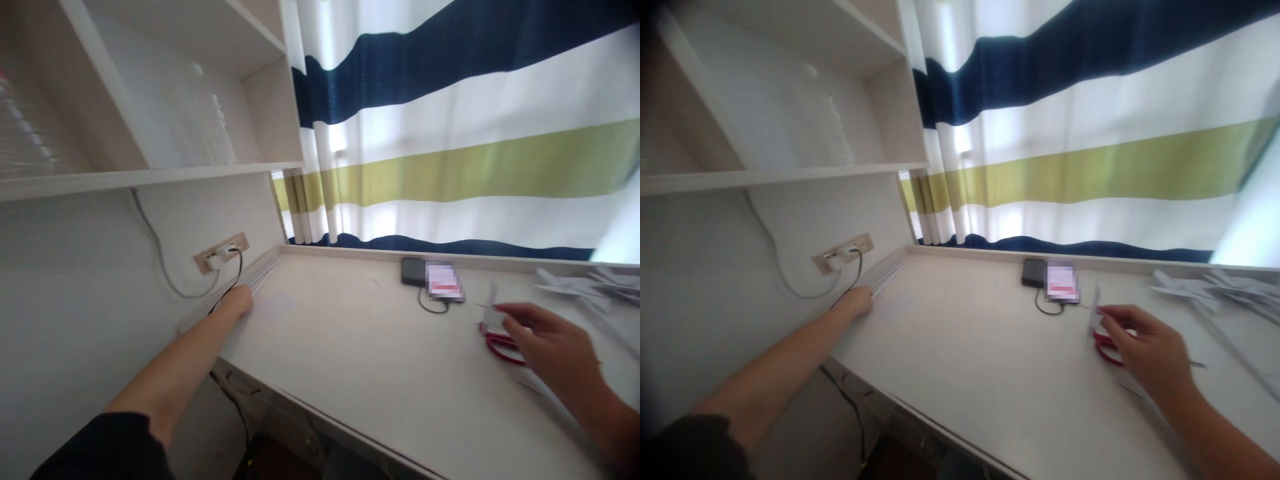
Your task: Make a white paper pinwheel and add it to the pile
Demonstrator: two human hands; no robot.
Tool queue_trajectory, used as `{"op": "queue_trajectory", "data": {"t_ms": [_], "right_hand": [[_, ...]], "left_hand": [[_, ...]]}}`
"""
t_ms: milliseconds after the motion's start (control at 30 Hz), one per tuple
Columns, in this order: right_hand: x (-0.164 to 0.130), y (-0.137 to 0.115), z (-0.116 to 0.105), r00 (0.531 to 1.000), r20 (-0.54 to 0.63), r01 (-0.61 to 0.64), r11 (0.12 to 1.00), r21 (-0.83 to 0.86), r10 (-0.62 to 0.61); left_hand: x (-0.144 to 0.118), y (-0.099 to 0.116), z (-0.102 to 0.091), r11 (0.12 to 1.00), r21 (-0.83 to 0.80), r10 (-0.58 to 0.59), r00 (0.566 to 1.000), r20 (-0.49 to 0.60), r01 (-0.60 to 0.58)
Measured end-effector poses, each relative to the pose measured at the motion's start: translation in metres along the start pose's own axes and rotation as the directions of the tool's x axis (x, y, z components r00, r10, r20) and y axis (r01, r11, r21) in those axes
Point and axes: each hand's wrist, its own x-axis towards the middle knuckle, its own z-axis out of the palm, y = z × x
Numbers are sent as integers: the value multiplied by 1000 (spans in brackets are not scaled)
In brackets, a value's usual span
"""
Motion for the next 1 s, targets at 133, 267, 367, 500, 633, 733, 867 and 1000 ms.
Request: {"op": "queue_trajectory", "data": {"t_ms": [133, 267, 367, 500, 633, 733, 867, 1000], "right_hand": [[5, -11, -6, 1000, -9, -24, 1000, 2, 24], [7, -10, -10, 1000, -7, -22, 995, 98, 23], [8, -10, -12, 998, 4, -65, 968, 241, 66], [14, -11, -11, 976, 118, -214, 725, 654, 181], [26, -9, -16, 973, 133, -219, 580, 784, 188], [34, -7, -24, 975, 115, -196, 495, 846, 191], [40, -6, -34, 972, 96, -178, 412, 894, 212], [42, -11, -41, 969, 96, -175, 362, 915, 226]], "left_hand": [[2, 26, -10, 987, -153, 70, 995, 72, -59], [-24, 74, -9, 873, -451, 270, 954, 130, -186], [-58, 128, 4, 683, -681, 511, 839, 186, -265], [-100, 205, 36, 436, -850, 747, 646, 160, -294], [-128, 266, 71, 232, -945, 890, 442, 110, -232], [-141, 297, 82, 130, -962, 929, 367, 33, -242], [-147, 324, 74, 143, -937, 936, 352, 24, -317], [-142, 344, 66, 90, -927, 949, 313, -30, -363]]}}
